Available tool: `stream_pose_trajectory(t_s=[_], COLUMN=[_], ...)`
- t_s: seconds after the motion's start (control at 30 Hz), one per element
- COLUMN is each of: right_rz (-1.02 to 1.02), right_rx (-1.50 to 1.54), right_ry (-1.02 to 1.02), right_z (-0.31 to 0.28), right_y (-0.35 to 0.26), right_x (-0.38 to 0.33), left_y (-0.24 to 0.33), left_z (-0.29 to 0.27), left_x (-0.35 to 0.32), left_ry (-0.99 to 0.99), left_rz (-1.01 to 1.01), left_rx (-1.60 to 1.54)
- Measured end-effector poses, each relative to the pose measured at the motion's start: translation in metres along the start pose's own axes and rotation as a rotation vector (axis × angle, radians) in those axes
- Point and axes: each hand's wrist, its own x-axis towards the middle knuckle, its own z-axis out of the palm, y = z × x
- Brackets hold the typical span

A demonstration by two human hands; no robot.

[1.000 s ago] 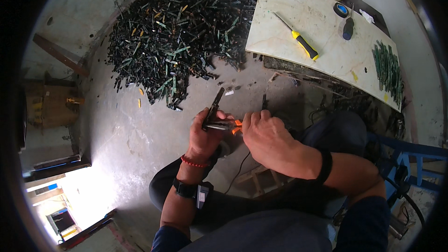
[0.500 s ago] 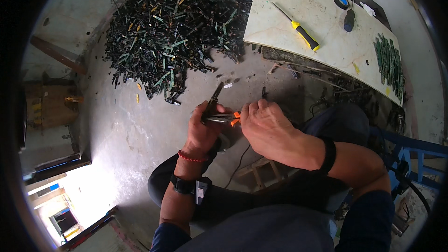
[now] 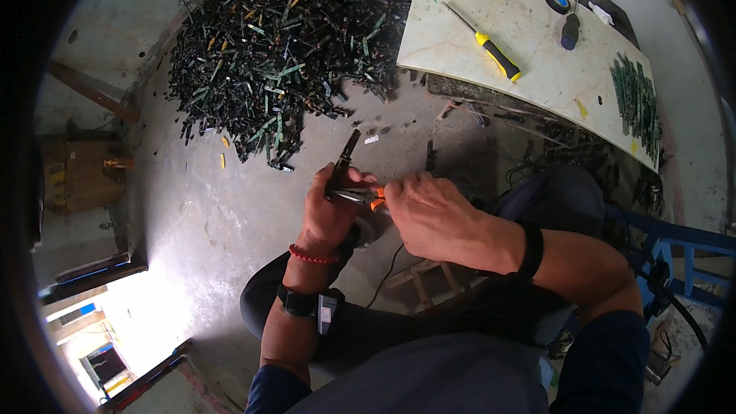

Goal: The person sits cross-legged and uses pliers and a screwdriver to strip and separate components from small electronic parts. They repeatedly pick up items, manipulate them with tools, and drop the separated pieces onto a large pile on the floor.

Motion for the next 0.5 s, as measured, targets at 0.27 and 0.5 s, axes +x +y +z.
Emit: stream_pose_trajectory(t_s=[0.27,0.5], right_rz=[0.091,0.115], right_rx=[0.202,0.577], right_ry=[-0.187,-0.205], right_z=[0.009,0.031], right_y=[0.007,0.009], right_x=[0.003,0.001], left_y=[-0.003,-0.001], left_z=[-0.002,-0.006], left_x=[-0.003,-0.005], left_ry=[-0.004,-0.027], left_rz=[-0.018,-0.038], left_rx=[0.02,-0.002])
